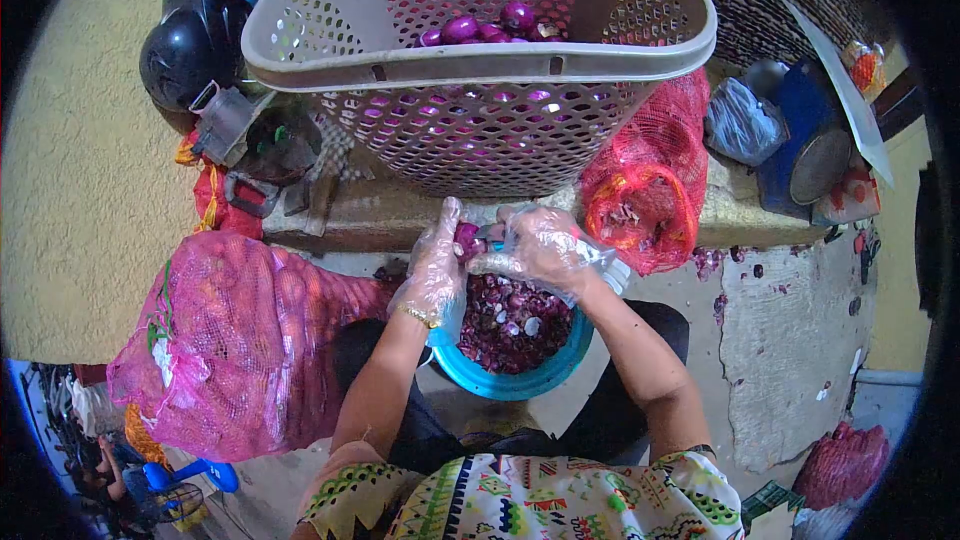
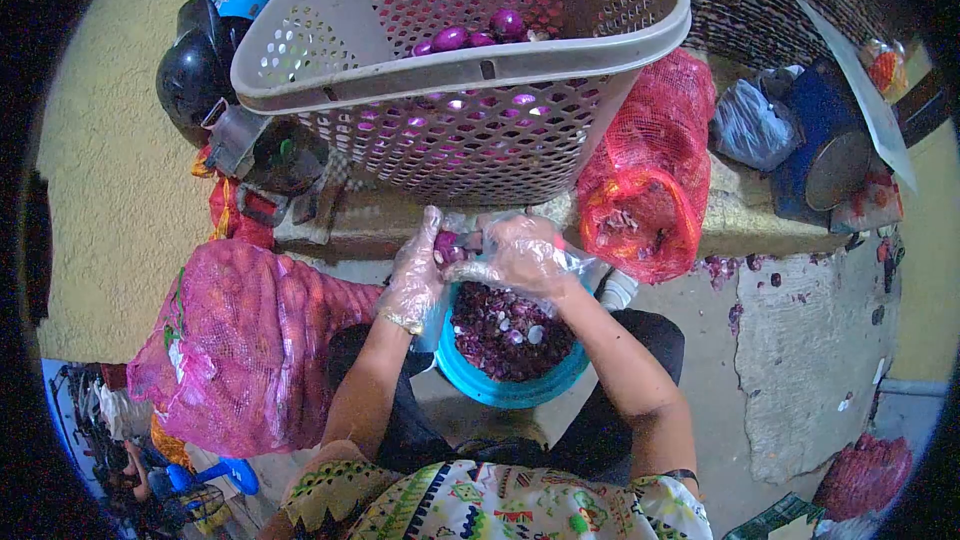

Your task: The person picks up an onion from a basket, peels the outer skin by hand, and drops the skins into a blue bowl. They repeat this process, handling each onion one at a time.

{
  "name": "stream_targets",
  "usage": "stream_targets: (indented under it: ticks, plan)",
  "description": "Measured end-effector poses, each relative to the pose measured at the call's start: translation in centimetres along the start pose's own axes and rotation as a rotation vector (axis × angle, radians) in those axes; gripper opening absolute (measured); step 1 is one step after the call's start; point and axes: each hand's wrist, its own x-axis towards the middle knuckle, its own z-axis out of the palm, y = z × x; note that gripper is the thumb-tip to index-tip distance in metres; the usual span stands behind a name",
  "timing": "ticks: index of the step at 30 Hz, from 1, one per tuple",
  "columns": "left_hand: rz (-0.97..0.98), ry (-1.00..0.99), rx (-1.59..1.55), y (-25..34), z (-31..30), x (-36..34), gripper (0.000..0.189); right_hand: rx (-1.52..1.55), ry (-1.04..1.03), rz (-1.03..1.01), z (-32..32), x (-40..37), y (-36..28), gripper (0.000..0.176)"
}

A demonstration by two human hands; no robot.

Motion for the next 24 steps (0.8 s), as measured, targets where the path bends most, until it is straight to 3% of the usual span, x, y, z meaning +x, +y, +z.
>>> stream_targets:
  ticks: [4,8,10,14,17,19,24]
  plan:
    - [0.01,-0.06,0.002,0.1,0.2,-0.3,0.05,0.032,0.044,-0.03,0.9,-0.1,1.0,0.059]
    - [0.078,-0.074,0.11,0.5,0.4,-1.1,0.047,-0.042,-0.069,-0.003,-0.1,0.1,0.5,0.059]
    - [0.238,-0.107,0.281,0.4,0.2,-0.8,0.042,-0.063,-0.105,0.014,-0.3,0.2,0.4,0.059]
    - [0.267,-0.067,0.351,0.9,0.5,-1.4,0.036,-0.035,-0.031,-0.019,0.3,0.3,1.0,0.064]
    - [0.173,-0.115,0.239,0.8,0.4,-1.4,0.041,-0.05,-0.038,-0.003,0.0,0.2,0.8,0.065]
    - [0.218,-0.146,0.33,0.9,0.0,-1.2,0.03,-0.06,-0.085,0.027,-0.3,0.3,0.6,0.063]
    - [0.265,-0.12,0.505,0.8,-0.9,-0.1,0.028,-0.06,-0.062,-0.052,0.4,0.1,1.1,0.063]
